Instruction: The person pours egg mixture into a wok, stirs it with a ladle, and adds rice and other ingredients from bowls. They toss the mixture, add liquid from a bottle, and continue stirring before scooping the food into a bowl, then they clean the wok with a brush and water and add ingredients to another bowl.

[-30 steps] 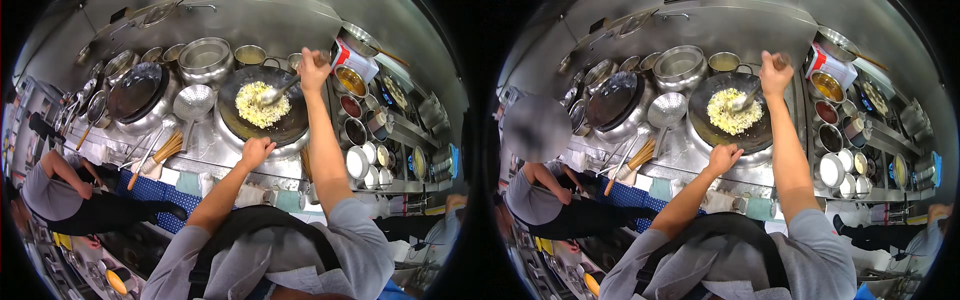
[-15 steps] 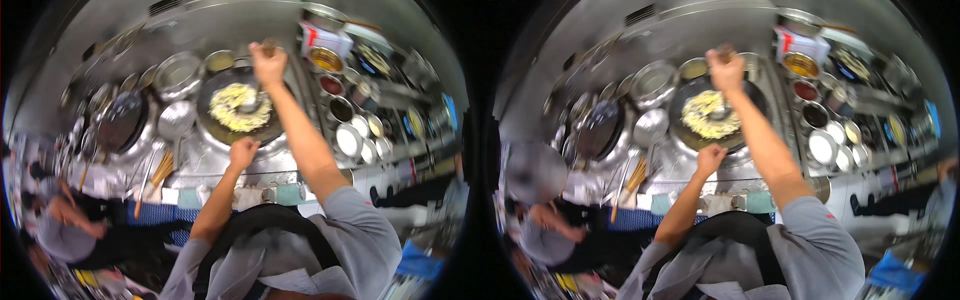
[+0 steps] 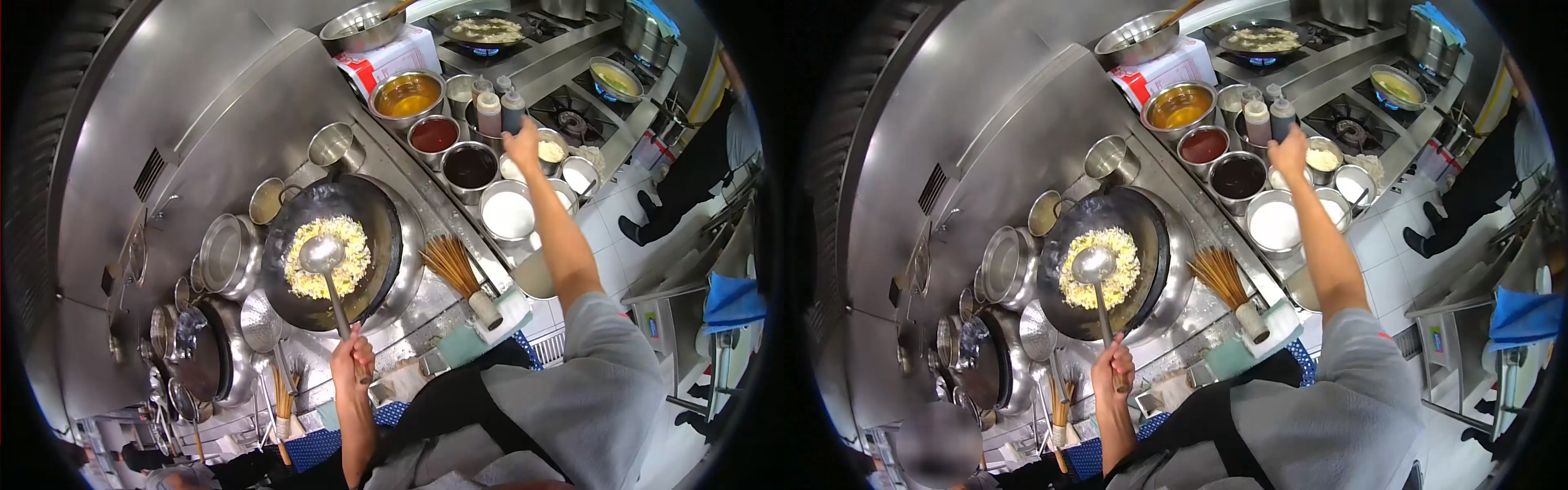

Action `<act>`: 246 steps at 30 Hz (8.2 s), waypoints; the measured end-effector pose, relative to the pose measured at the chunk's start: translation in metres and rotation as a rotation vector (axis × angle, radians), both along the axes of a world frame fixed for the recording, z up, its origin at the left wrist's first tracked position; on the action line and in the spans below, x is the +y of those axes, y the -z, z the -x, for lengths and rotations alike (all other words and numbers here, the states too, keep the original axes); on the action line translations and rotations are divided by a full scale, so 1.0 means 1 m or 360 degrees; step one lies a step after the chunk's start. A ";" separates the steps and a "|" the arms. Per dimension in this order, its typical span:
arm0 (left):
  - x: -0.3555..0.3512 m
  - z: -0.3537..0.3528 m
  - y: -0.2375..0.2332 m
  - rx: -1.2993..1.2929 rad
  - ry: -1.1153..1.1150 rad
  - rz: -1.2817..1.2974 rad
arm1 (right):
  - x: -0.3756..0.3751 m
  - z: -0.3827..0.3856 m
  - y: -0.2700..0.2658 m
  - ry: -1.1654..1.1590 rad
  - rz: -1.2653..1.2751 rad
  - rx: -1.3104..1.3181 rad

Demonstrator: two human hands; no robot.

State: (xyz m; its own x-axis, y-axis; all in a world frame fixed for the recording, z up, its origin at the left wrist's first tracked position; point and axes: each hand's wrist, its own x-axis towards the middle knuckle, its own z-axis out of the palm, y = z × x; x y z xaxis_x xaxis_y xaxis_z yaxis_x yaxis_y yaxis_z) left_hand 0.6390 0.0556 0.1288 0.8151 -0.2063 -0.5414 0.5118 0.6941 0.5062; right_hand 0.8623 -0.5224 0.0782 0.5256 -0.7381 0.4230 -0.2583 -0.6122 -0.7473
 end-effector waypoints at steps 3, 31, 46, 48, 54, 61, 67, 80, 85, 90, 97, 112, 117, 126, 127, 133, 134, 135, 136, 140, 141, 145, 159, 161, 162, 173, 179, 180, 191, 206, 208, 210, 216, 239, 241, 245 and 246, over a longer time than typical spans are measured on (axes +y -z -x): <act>-0.006 0.016 -0.007 -0.0069 0.0043 -0.0195 | -0.056 -0.020 0.000 -0.0057 0.0039 0.0197; 0.025 0.087 -0.050 -0.0425 -0.0336 -0.0459 | 0.198 0.024 -0.112 -0.1919 0.0134 0.0451; 0.035 0.093 -0.031 -0.0337 -0.0269 -0.0525 | 0.253 0.051 -0.080 -0.2081 -0.0413 0.0413; 0.028 0.083 -0.022 -0.0311 -0.0259 -0.0532 | 0.227 0.056 -0.099 -0.1903 -0.0704 0.0023; 0.003 0.064 -0.003 -0.0323 -0.0147 -0.0460 | 0.085 0.038 -0.169 -0.1258 -0.0019 -0.0270; -0.034 0.064 -0.026 -0.0228 -0.0070 -0.0632 | -0.043 -0.013 -0.123 -0.0601 0.0073 -0.0377; -0.051 0.058 -0.029 -0.0181 -0.0114 -0.0581 | -0.083 -0.047 -0.039 -0.0446 -0.0137 -0.0089; -0.042 0.005 -0.008 -0.0676 0.0292 -0.1447 | 0.309 0.174 -0.098 -0.2658 -0.0085 -0.0216; 0.007 -0.037 0.033 -0.1296 0.0078 -0.2705 | 0.443 0.097 -0.070 -0.2475 -0.0562 -0.0701; -0.005 -0.022 0.041 -0.1496 -0.0091 -0.2731 | 0.446 0.114 -0.181 -0.1838 -0.0935 -0.0804; -0.011 0.089 -0.044 -0.1810 -0.0322 -0.2651 | 0.422 0.094 -0.259 -0.2093 -0.1474 -0.0877; 0.010 0.021 -0.032 -0.1561 -0.0266 -0.2552 | 0.467 0.114 -0.205 -0.2206 -0.1439 -0.0745; -0.015 0.049 0.021 -0.1450 -0.0161 -0.2615 | 0.455 0.081 -0.198 -0.1941 -0.1130 -0.1000; -0.005 0.026 -0.003 -0.1551 -0.0260 -0.2536 | 0.452 0.098 -0.190 -0.1931 -0.1270 -0.0822; -0.008 0.037 0.009 -0.1498 -0.0170 -0.2611 | 0.448 0.083 -0.190 -0.2018 -0.1174 -0.0900; -0.009 0.089 -0.014 -0.1837 -0.0248 -0.2690 | 0.419 0.122 -0.246 -0.2271 -0.1326 -0.1136; -0.005 0.063 -0.018 -0.1777 -0.0256 -0.2573 | 0.428 0.119 -0.236 -0.2176 -0.1244 -0.1055; -0.003 0.038 -0.020 -0.1714 -0.0287 -0.2546 | 0.438 0.112 -0.219 -0.2079 -0.1160 -0.0988; -0.006 0.029 -0.005 -0.1616 -0.0304 -0.2561 | 0.446 0.095 -0.204 -0.2143 -0.1263 -0.0750; -0.011 0.065 0.011 -0.1627 -0.0303 -0.2653 | 0.448 0.064 -0.250 -0.2008 -0.1160 -0.1198; -0.009 0.069 0.002 -0.1671 -0.0360 -0.2649 | 0.445 0.074 -0.264 -0.2077 -0.1150 -0.1233; 0.004 -0.002 0.028 -0.1565 -0.0309 -0.2499 | 0.452 0.091 -0.253 -0.2177 -0.1089 -0.1473; 0.012 -0.036 0.046 -0.1474 -0.0004 -0.2573 | 0.473 0.016 -0.234 -0.2081 -0.1256 -0.0950; 0.013 -0.040 0.046 -0.1418 0.0010 -0.2588 | 0.465 0.015 -0.220 -0.2173 -0.1323 -0.1108; 0.011 -0.036 0.048 -0.1392 0.0038 -0.2589 | 0.470 0.008 -0.197 -0.2094 -0.1281 -0.1066; 0.012 -0.033 0.051 -0.1423 0.0043 -0.2590 | 0.488 0.008 -0.206 -0.2087 -0.1147 -0.0992; 0.011 -0.037 0.049 -0.1444 0.0017 -0.2541 | 0.506 0.011 -0.192 -0.2209 -0.1098 -0.0863; 0.013 -0.039 0.048 -0.1454 0.0013 -0.2544 | 0.506 -0.001 -0.204 -0.2125 -0.1030 -0.0902; 0.015 -0.039 0.048 -0.1401 0.0063 -0.2482 | 0.467 0.055 -0.233 -0.2090 -0.1449 -0.0843; -0.009 0.026 0.026 -0.1615 -0.0272 -0.2655 | 0.443 0.083 -0.243 -0.2119 -0.1254 -0.0762; -0.007 0.080 0.039 -0.1533 -0.0023 -0.2807 | 0.442 0.075 -0.264 -0.1988 -0.1282 -0.1007; -0.008 0.118 0.010 -0.1689 -0.0209 -0.2636 | 0.434 0.082 -0.281 -0.1919 -0.1413 -0.1121; -0.001 0.011 -0.011 -0.1541 -0.0228 -0.2554 | 0.465 0.125 -0.236 -0.2086 -0.1409 -0.0865; 0.005 0.012 -0.033 -0.1614 -0.0379 -0.2518 | 0.451 0.115 -0.220 -0.2079 -0.1399 -0.0942; -0.007 0.009 -0.006 -0.1447 -0.0239 -0.2582 | 0.458 0.115 -0.215 -0.1945 -0.1196 -0.0930; -0.018 0.089 0.016 -0.1475 -0.0129 -0.2702 | 0.443 0.086 -0.248 -0.2012 -0.1152 -0.1216; -0.016 0.094 -0.001 -0.1568 -0.0203 -0.2641 | 0.437 0.096 -0.260 -0.2076 -0.1214 -0.1273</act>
